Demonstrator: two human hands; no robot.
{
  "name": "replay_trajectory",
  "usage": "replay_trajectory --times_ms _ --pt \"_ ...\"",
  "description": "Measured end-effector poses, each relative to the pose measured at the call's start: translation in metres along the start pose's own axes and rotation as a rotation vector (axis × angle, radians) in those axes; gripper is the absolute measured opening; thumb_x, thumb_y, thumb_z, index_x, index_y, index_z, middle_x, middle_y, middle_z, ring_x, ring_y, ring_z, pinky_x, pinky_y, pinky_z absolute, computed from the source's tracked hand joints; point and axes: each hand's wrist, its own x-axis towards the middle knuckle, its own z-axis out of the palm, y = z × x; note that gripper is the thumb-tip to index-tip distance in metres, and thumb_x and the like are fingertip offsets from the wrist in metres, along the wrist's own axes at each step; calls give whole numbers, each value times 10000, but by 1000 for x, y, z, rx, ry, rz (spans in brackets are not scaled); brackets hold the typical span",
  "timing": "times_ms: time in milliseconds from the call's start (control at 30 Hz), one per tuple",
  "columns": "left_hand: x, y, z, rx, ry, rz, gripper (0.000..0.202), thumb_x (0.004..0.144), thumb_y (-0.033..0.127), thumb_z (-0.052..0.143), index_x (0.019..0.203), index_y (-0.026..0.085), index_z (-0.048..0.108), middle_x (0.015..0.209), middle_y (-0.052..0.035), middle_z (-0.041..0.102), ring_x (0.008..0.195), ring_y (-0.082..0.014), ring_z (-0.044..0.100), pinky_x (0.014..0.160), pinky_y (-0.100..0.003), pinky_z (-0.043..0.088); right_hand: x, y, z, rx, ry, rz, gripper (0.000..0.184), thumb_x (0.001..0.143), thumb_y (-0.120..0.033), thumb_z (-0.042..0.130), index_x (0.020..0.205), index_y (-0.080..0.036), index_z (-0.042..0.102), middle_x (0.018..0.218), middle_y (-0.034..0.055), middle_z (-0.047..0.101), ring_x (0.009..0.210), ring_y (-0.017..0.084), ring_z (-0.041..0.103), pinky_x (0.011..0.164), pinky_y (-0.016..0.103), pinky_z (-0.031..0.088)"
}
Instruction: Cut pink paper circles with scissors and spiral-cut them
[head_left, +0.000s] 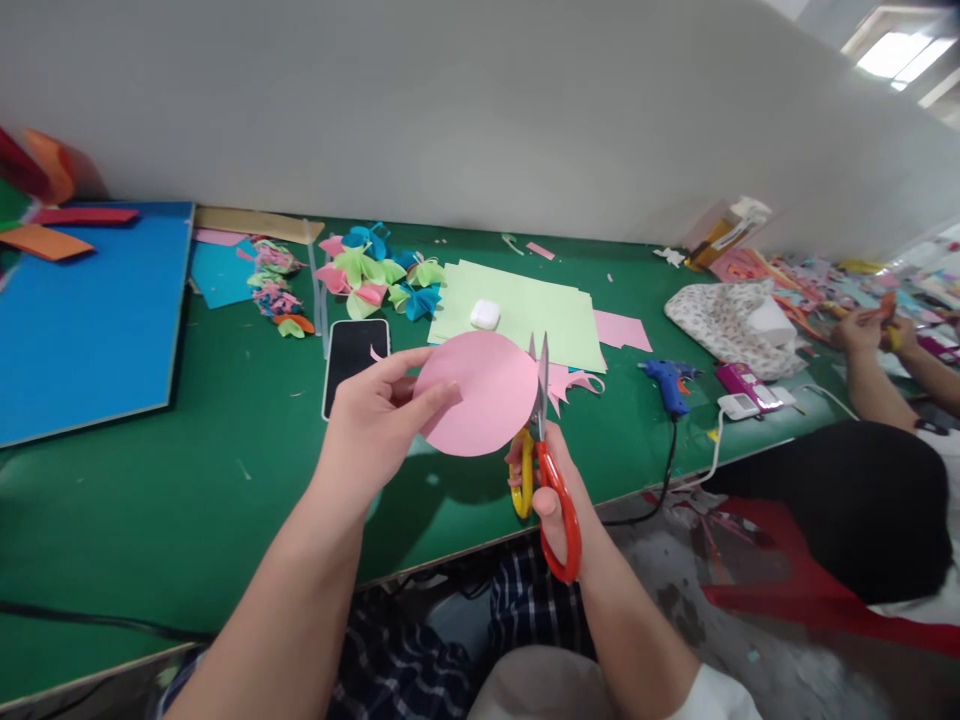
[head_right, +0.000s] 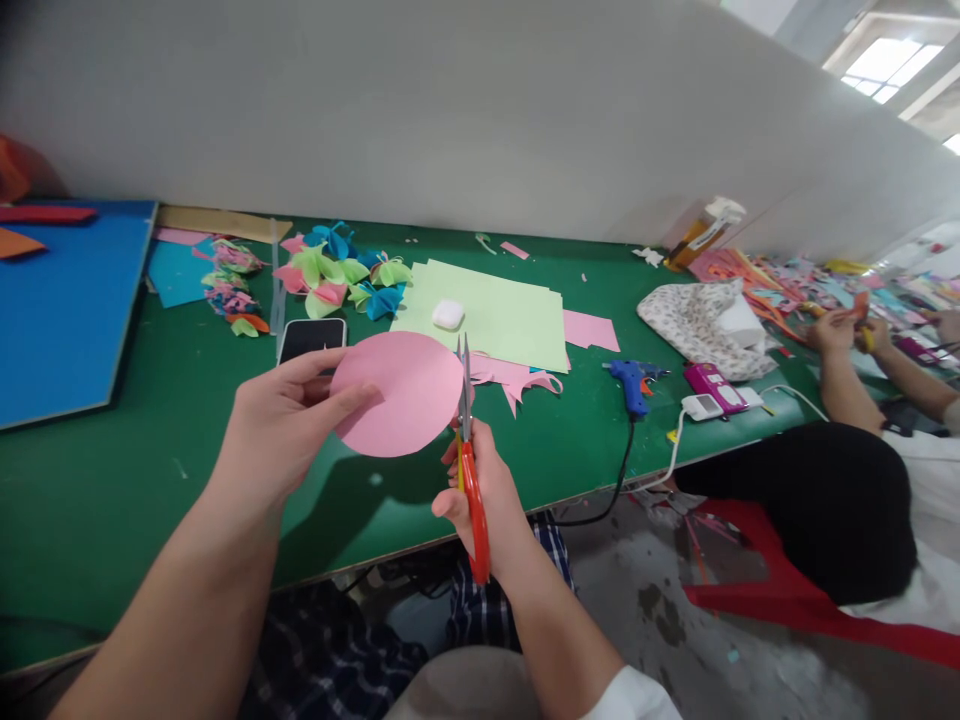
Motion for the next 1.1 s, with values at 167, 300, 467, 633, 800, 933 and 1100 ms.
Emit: replay_trajectory --times_ms 167,300,467,633,800,933,1100 --pt "-1 5 0 -19 1 -13 358 680 337 846 1002 190 786 745 -16 774 669 -177 711 554 -217 555 2 5 -3 29 -39 23 1079 485 -993 574 1303 -292 517 945 14 565 686 171 532 636 329 483" --pt "-1 7 -1 1 -34 -37 361 679 341 846 1002 189 789 760 -20 779 671 -178 707 550 -218 550 3 6 -6 32 -70 47 1014 489 -956 636 1246 -289 535 883 -23 518 593 118 445 593 296 448" --pt "5 0 -9 37 -23 -31 361 674 367 847 987 196 787 805 -26 781 702 -186 701 569 -232 551 2 3 -11 14 -67 61 858 605 -920 629 1137 -250 571 709 -62 437 546 107 365 509 251 382" --pt "20 -15 -17 -46 25 -139 418 623 355 860 988 176 763 831 -36 763 713 -179 674 560 -235 524 19 2 -24 -112 58 66 586 755 -733 705 1043 -233 594 662 -68 462 490 98 419 441 225 400" --pt "38 -35 -21 -303 324 -248 408 551 335 830 883 159 671 703 19 653 577 -127 587 496 -233 490 46 -5 -40 -170 218 50 547 725 -567 793 1094 -231 571 672 -62 544 487 126 494 437 256 448" --pt "43 -40 -20 -357 404 -260 457 548 279 793 956 180 612 702 30 642 569 -120 594 532 -240 510 80 -21 -36 -389 172 -67 489 797 -471 734 1183 -234 553 796 -2 653 641 194 644 561 317 529" --pt "43 -41 -21 -350 430 -236 550 595 227 754 1116 181 583 762 13 666 595 -123 618 546 -229 511 132 -32 4 -985 -153 -43 349 929 -310 658 1238 -189 551 915 88 739 803 249 713 691 326 519"
